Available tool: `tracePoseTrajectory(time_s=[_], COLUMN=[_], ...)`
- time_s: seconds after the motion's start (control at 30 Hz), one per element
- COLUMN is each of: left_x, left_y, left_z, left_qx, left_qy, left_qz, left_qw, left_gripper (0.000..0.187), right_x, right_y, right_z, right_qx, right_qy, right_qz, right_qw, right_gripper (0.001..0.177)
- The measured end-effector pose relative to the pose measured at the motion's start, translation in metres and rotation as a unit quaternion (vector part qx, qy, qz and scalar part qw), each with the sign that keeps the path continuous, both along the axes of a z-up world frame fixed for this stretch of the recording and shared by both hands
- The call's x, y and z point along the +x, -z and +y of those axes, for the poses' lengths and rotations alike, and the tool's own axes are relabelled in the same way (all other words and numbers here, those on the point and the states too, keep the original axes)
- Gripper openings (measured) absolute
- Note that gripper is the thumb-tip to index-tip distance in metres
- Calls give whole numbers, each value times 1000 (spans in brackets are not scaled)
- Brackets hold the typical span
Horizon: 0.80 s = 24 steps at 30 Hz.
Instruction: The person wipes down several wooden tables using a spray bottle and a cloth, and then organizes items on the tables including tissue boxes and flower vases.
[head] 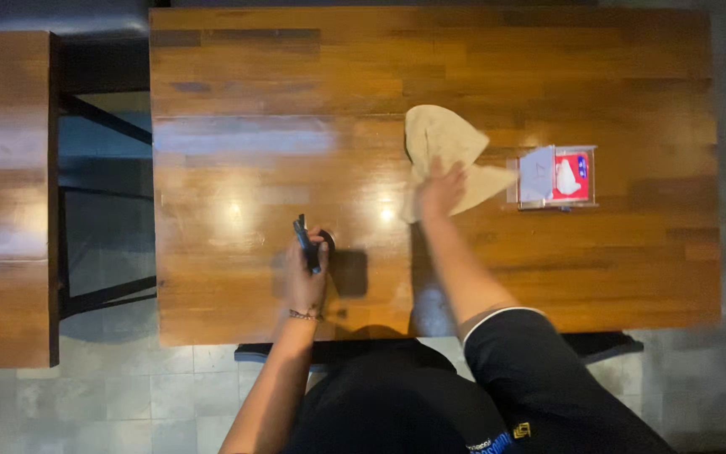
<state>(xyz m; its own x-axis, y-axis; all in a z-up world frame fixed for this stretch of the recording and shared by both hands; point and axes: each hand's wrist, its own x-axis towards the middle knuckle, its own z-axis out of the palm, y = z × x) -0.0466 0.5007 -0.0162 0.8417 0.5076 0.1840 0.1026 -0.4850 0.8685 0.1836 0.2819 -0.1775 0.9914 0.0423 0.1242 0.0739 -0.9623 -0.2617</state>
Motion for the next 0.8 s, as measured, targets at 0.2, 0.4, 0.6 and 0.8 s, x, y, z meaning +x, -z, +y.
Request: tracePoseTrajectory(time_s=[0.2,0.4,0.6,0.8], left_x=[31,31,33,33], left_y=[-18,7,37,33], left_z=[-11,4,10,10], left_qx=[-11,14,29,6], left_qy=[-1,44,68,68], left_qz=[16,32,-20,-28], left_qw=[1000,998,997,997], left_gripper=[19,19,21,25], right_x=[-38,123,274,304], right_y=[5,-10,12,38], right_z=[87,-3,-47,142], right_qx=[92,38,94,227], right_qy=[-439,-298,113,138], right_qz=[129,114,28,39], right_qw=[885,947,989,963], right_gripper=[50,45,46,50])
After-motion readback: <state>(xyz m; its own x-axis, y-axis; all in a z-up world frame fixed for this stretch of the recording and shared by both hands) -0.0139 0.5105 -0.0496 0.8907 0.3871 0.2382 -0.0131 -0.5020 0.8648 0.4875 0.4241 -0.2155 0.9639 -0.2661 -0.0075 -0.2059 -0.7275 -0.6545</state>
